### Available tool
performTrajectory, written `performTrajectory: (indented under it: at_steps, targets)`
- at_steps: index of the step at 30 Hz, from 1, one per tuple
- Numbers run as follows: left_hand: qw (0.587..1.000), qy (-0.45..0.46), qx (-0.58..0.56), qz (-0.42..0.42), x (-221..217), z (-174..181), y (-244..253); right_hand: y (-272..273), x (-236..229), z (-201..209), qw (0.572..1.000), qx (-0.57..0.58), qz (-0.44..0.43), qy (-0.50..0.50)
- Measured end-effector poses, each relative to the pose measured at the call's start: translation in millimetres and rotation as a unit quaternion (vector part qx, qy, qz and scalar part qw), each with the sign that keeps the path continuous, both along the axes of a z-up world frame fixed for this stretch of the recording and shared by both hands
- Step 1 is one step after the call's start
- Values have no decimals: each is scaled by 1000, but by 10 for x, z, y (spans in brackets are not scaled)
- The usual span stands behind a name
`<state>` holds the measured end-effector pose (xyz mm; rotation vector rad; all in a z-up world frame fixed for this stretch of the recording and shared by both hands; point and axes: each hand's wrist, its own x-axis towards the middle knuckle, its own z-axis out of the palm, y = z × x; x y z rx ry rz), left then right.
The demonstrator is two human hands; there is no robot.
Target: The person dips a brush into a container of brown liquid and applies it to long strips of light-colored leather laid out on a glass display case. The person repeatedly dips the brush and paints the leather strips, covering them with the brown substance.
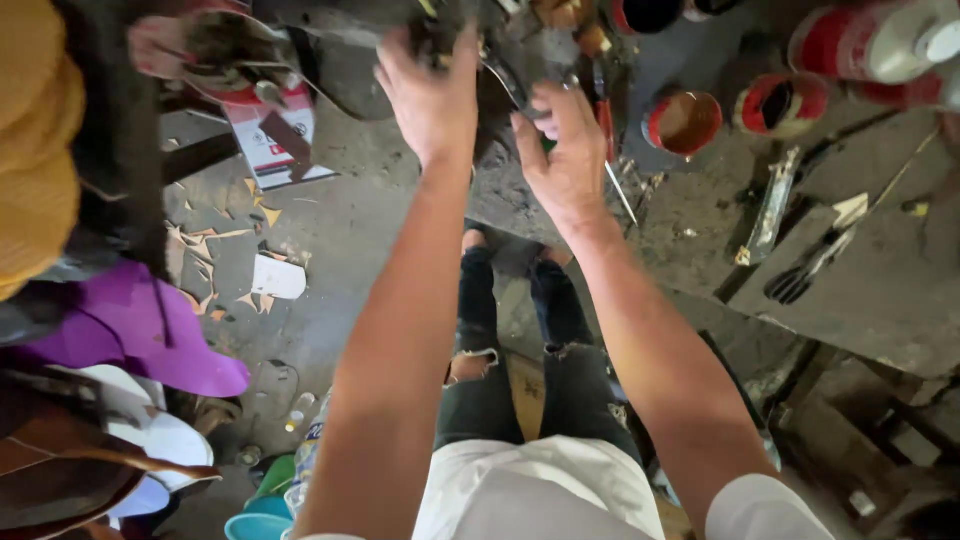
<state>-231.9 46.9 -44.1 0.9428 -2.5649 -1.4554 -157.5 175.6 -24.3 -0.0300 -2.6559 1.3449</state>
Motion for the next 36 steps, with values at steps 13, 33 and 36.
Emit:
performTrajectory:
  at_steps: [13,33,36]
  targets:
    - [994,89,-44,54,-90,-35,-120,40,-163,200,999,33,24,-15]
    - [926,71,279,-244,1177,1785,646,1048,720,467,988,-1,-153,0]
    - [925,24,261,-275,1621,1506,373,1364,900,245,974,-34,-221,-39]
